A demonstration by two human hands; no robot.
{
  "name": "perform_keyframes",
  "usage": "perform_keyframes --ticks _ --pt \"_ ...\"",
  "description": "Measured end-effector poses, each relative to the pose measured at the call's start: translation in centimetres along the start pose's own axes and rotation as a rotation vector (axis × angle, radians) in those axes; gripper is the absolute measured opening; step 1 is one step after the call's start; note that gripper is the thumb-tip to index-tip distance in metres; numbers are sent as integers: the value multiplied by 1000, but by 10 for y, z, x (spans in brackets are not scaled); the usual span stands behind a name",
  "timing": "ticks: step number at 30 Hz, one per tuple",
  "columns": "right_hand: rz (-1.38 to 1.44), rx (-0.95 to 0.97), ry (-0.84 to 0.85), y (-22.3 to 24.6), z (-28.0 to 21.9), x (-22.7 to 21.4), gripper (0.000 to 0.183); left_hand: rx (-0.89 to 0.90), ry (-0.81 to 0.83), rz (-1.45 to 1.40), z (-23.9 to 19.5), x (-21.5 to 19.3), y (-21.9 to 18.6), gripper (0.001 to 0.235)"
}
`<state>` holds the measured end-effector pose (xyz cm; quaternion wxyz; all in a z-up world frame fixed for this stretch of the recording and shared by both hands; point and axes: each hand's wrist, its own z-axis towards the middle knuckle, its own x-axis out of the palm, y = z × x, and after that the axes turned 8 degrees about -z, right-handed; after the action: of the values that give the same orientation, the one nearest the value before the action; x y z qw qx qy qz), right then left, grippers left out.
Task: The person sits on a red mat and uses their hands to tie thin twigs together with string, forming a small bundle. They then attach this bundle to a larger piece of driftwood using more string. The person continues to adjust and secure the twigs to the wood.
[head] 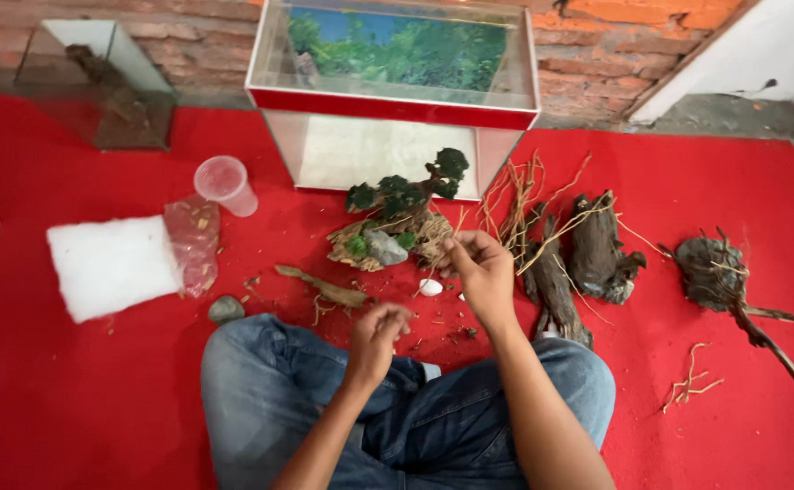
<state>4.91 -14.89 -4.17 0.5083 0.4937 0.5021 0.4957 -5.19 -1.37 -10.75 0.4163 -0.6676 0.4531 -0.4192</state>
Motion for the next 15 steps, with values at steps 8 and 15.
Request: perform_keyframes --ticks 8,15 --pt "-193 -161 53 7 -25 18 5 -94 -83 -291 -1 19 -27 32" --pt "-368 -284 443 16 -22 16 6 -8 -162 -133 -4 19 -41 22"
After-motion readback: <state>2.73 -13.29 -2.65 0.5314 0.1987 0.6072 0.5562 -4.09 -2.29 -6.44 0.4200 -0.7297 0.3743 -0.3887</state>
